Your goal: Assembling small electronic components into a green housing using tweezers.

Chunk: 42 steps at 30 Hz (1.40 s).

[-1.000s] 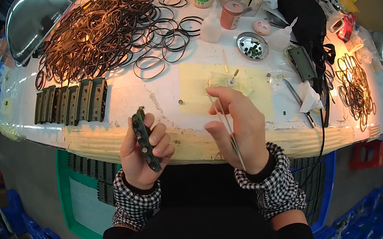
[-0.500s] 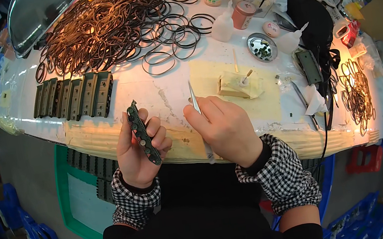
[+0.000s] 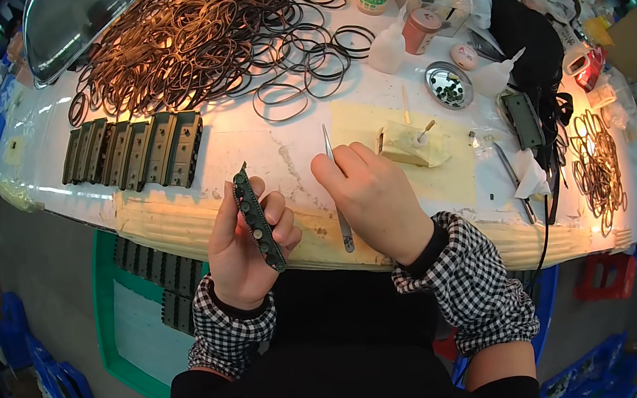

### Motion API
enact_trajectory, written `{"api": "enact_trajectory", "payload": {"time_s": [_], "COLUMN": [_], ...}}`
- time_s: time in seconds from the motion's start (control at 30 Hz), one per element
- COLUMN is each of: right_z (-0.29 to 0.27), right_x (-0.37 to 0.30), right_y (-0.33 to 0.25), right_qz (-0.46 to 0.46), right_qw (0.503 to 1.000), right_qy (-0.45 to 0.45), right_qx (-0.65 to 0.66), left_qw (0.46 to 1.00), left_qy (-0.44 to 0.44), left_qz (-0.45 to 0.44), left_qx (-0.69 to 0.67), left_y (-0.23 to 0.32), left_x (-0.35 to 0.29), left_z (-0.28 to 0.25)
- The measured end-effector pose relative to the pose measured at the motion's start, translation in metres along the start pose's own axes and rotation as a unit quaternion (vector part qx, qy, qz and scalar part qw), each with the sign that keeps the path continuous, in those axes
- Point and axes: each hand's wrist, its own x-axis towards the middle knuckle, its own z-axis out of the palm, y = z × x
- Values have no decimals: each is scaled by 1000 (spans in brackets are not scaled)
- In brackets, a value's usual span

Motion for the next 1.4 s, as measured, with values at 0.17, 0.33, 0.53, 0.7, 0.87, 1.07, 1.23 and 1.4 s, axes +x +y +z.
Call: {"api": "enact_trajectory", "payload": {"time_s": [0.17,0.33,0.53,0.7,0.87,1.07,1.23,1.4], "right_z": [3,2,-26,-35,-31,-30,-30,-30], "right_x": [0,2,-2,-8,-18,-23,-24,-26], "right_y": [0,4,-8,-26,-24,-34,-33,-31], "right_qz": [-17,4,214,232,231,182,106,62], "right_qw": [999,1000,802,673,682,851,922,935], "right_qy": [-5,3,77,66,80,151,212,216], "right_qx": [-32,-16,553,699,690,468,305,276], "left_qw": [1000,1000,994,994,996,995,994,992], "left_qy": [0,13,37,31,16,44,18,33], "left_qz": [7,5,25,-17,-35,-31,-19,-5], "left_qx": [9,25,102,107,84,87,110,122], "left_y": [-1,-3,-12,-29,-36,-40,-46,-50], "left_x": [0,1,-1,-1,0,-1,-2,-4], "left_z": [0,4,10,14,20,28,22,23]}}
